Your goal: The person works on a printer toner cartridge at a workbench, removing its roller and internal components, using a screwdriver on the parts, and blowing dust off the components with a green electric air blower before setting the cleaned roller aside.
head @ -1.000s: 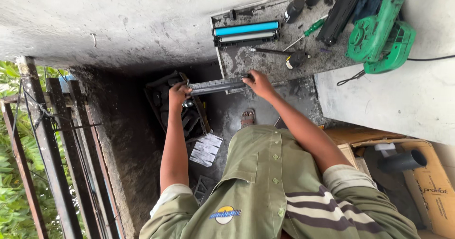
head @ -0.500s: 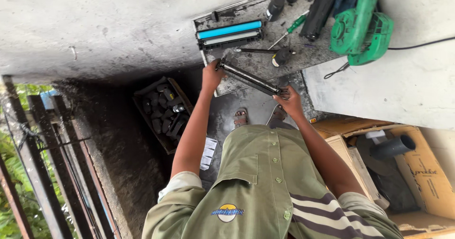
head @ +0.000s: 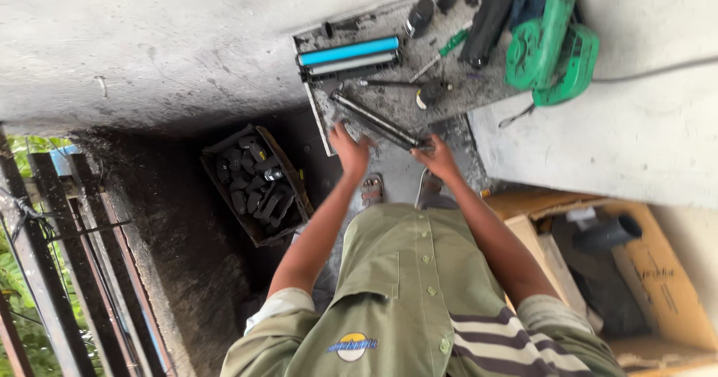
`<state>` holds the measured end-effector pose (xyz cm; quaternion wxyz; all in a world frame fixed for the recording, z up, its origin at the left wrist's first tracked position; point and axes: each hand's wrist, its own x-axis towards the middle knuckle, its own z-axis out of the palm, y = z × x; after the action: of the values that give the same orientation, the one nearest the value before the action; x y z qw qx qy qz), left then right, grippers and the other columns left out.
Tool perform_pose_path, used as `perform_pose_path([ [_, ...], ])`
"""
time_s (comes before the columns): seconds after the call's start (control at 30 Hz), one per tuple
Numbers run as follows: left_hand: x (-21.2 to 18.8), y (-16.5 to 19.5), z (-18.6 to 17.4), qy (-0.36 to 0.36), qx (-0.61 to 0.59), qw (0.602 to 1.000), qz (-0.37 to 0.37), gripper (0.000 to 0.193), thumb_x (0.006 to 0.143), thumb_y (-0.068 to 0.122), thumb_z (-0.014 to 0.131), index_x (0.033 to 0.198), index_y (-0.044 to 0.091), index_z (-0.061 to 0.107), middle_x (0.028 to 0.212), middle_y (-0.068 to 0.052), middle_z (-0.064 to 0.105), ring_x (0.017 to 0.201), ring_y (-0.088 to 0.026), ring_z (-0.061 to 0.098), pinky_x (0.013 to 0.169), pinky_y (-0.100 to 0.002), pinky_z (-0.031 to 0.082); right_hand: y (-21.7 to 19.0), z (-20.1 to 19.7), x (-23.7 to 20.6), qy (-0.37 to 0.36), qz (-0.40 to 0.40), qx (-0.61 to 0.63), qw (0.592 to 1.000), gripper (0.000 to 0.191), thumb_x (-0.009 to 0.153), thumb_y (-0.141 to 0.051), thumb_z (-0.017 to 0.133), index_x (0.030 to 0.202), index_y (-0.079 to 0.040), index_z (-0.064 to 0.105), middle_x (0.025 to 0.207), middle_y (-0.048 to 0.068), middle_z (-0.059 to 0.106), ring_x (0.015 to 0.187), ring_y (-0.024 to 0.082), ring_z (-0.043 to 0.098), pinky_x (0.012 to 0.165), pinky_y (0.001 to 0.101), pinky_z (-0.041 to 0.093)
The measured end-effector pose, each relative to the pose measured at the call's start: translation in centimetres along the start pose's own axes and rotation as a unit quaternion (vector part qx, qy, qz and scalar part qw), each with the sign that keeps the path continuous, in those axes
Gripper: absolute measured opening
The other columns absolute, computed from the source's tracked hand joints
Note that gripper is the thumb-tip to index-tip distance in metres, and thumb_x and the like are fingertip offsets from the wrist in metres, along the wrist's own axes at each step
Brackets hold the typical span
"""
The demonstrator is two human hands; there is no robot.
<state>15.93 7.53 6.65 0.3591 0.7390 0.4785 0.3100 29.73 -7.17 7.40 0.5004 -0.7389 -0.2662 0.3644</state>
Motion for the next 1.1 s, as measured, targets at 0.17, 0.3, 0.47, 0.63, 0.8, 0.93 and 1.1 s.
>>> perform_pose_path([
  [0.17, -3.7, 1.7, 2.2, -0.01, -0.082, 0.984, -0.158, 0.081, 0.064, 0.009, 0.085, 0.133, -0.004, 0.044, 0.122, -0.026, 0.048, 0.11, -0.045, 0.048, 0.098, -0.051, 0.041, -1.6, -2.6, 1.0, 0.031, 0.076, 0.083, 0.993, 0.05, 0.096, -0.042, 0.07, 0.123, -0.001, 0.061, 0.109, 0.014, 0.069, 0.086, 0.022, 0.07, 0.072, 0.0398, 0.06],
  [0.3, -4.8, 3.5, 3.8, -0.01, -0.14, 0.936, -0.324, 0.091, 0.065, 0.011, 0.085, 0.139, -0.002, 0.036, 0.122, -0.025, 0.048, 0.11, -0.041, 0.05, 0.098, -0.048, 0.042, -3.1, -4.5, 3.3, 0.06, 0.245, 0.369, 0.894, 0.074, 0.099, -0.066, 0.05, 0.135, -0.002, 0.047, 0.12, 0.02, 0.062, 0.102, 0.032, 0.067, 0.087, 0.0481, 0.061],
  [0.47, -5.3, 4.9, 6.0, 0.004, -0.174, 0.913, -0.37, 0.114, 0.06, 0.011, 0.087, 0.154, 0.008, 0.022, 0.137, -0.026, 0.048, 0.124, -0.038, 0.049, 0.104, -0.047, 0.041, -5.0, -4.0, 7.3, 0.039, 0.345, 0.505, 0.79, 0.073, 0.097, -0.07, 0.043, 0.134, -0.007, 0.048, 0.12, 0.03, 0.06, 0.105, 0.038, 0.064, 0.097, 0.0503, 0.058],
  [0.63, -5.4, 6.2, 7.4, -0.021, -0.172, 0.899, -0.402, 0.12, 0.063, 0.013, 0.088, 0.158, 0.014, 0.015, 0.128, -0.022, 0.059, 0.114, -0.033, 0.059, 0.099, -0.045, 0.047, -6.0, -3.1, 9.2, 0.022, 0.39, 0.558, 0.732, 0.073, 0.091, -0.061, 0.063, 0.122, 0.005, 0.06, 0.109, 0.023, 0.065, 0.094, 0.035, 0.067, 0.08, 0.0457, 0.063],
  [0.8, -5.1, 7.2, 8.1, -0.005, -0.186, 0.894, -0.406, 0.11, 0.07, 0.004, 0.079, 0.161, 0.014, 0.018, 0.093, -0.019, 0.072, 0.075, -0.026, 0.067, 0.074, -0.038, 0.054, -6.2, -3.1, 9.5, 0.014, 0.384, 0.546, 0.745, 0.064, 0.09, -0.05, 0.074, 0.121, 0.004, 0.061, 0.109, 0.021, 0.067, 0.093, 0.032, 0.071, 0.074, 0.0415, 0.066],
  [0.93, -5.2, 6.8, 7.9, 0.024, -0.298, 0.875, -0.38, 0.104, 0.07, -0.006, 0.07, 0.161, 0.014, 0.023, 0.09, -0.014, 0.069, 0.067, -0.02, 0.068, 0.06, -0.033, 0.057, -5.8, -3.6, 8.8, -0.03, 0.291, 0.518, 0.804, 0.057, 0.092, -0.04, 0.073, 0.133, -0.007, 0.051, 0.113, 0.018, 0.066, 0.096, 0.03, 0.072, 0.079, 0.0443, 0.067],
  [1.1, -5.8, 5.3, 6.8, 0.009, -0.481, 0.795, -0.371, 0.102, 0.07, -0.012, 0.06, 0.161, 0.016, 0.024, 0.087, -0.013, 0.068, 0.067, -0.021, 0.071, 0.061, -0.037, 0.063, -5.7, -3.7, 7.8, -0.037, 0.173, 0.432, 0.884, 0.08, 0.096, -0.025, 0.074, 0.151, -0.025, 0.016, 0.117, 0.018, 0.062, 0.095, 0.031, 0.068, 0.085, 0.0478, 0.064],
])
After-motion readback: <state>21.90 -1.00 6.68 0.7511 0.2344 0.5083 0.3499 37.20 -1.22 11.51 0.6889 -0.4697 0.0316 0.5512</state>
